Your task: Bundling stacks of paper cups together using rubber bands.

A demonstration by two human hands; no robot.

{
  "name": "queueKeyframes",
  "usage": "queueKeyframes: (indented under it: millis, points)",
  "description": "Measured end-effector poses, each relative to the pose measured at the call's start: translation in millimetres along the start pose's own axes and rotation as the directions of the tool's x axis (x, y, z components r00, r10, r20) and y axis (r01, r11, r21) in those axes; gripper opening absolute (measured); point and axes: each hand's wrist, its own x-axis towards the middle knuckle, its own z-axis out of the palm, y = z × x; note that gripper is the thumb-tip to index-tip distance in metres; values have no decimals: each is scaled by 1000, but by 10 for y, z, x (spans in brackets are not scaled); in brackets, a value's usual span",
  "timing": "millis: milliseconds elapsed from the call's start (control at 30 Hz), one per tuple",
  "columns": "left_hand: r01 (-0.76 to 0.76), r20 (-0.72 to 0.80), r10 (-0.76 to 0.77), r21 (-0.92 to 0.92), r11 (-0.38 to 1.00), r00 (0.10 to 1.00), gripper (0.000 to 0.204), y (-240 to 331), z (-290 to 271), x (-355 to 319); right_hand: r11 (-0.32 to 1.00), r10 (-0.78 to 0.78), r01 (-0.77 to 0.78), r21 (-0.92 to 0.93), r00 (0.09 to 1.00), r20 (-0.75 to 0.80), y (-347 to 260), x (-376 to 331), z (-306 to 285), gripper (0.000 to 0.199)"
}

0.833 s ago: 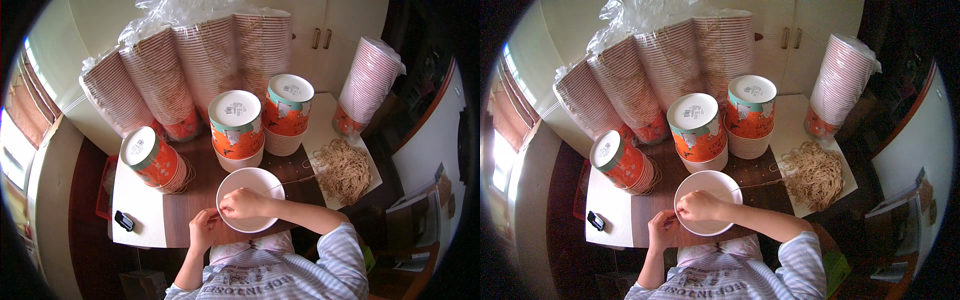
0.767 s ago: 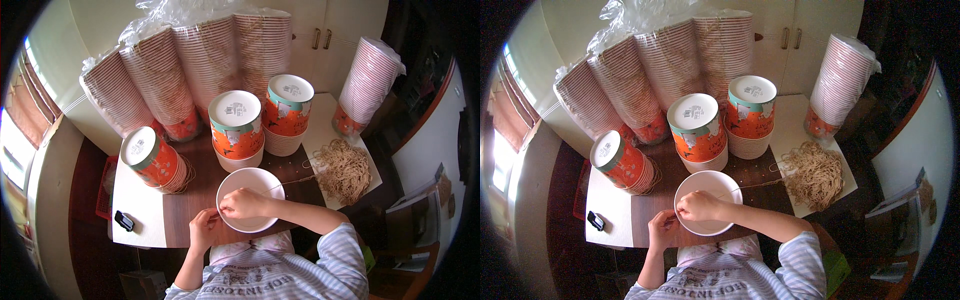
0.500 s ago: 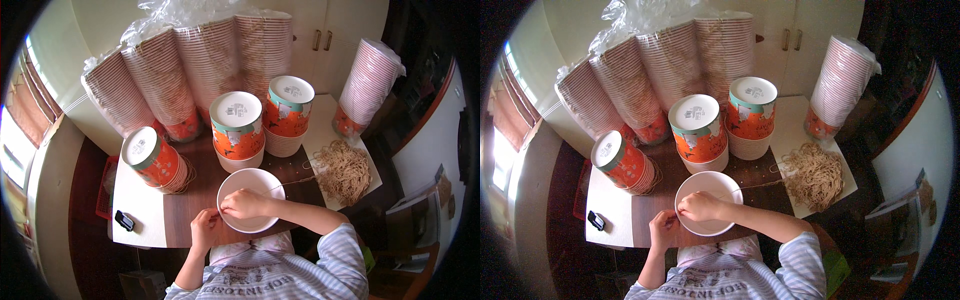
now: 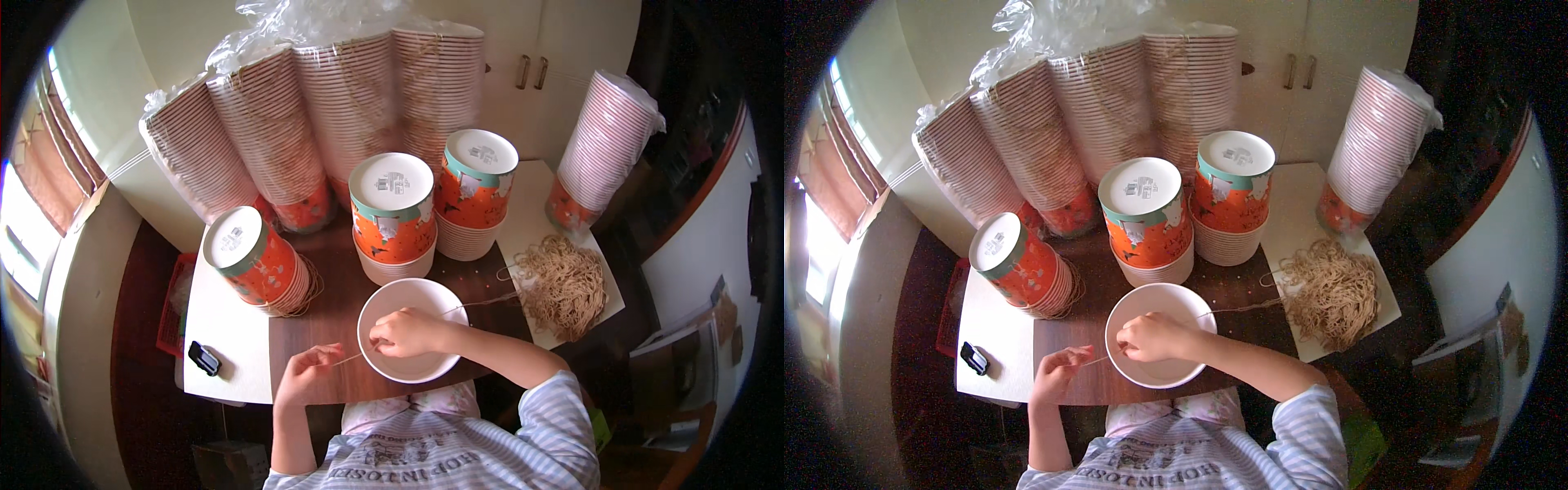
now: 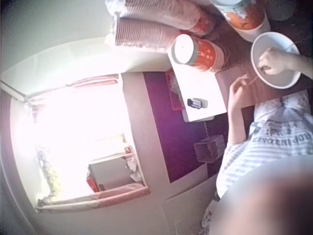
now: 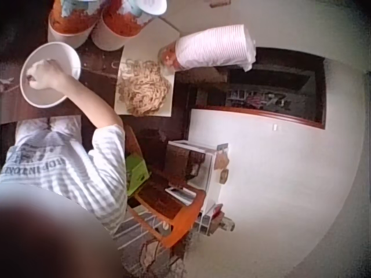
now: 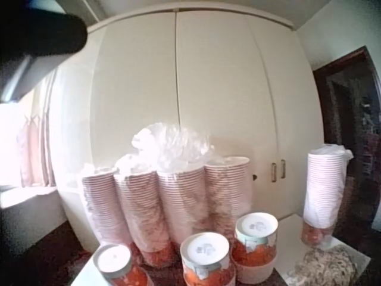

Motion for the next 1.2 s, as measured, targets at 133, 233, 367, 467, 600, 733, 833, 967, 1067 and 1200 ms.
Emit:
queueKeyframes:
  millis: [133, 233, 367, 467, 600, 733, 833, 967, 1067, 1200]
  points:
    - [-76, 146, 158, -455, 887, 977, 12, 88, -74, -23, 998, 41, -37, -56, 996, 82, 20, -45, -31, 15]
    - [-160, 134, 275, -549, 820, 952, 23, 223, -11, -2, 994, 65, -56, -89, 993, 103, -26, -95, -112, 16]
    - [6, 57, 25, -498, 867, 998, 13, 363, 162, 63, 993, 108, -100, -60, 981, 163, -167, -153, -313, 17]
    - [81, 30, -77, -231, 970, 997, 4, 414, 351, 150, 1000, -19, 18, 10, 1000, 25, -237, -167, -367, 12]
    - [28, 61, -25, -54, 998, 998, 17, 391, 531, 214, 965, -24, 54, 255, 993, -119, -395, -143, -474, 14]
    - [10, 79, -19, 108, 994, 997, 12, 370, 604, 227, 920, -110, 169, 354, 977, -181, -334, -124, -427, 15]
    - [21, 64, -33, 189, 982, 997, 10, 353, 577, 231, 969, -125, 158, 189, 976, -178, -315, -140, -380, 15]
    - [-9, 69, 5, 62, 998, 998, 8, 371, 583, 238, 985, -175, 168, -49, 935, -309, -287, -153, -238, 14]
    - [-2, 97, 1, 13, 1000, 995, 7, 376, 571, 241, 984, -174, 152, -96, 935, -310, -299, -152, -186, 14]
    - [2, 86, -2, 4, 1000, 996, 8, 339, 509, 238, 983, -176, 145, -111, 912, -371, -325, -159, -191, 10]
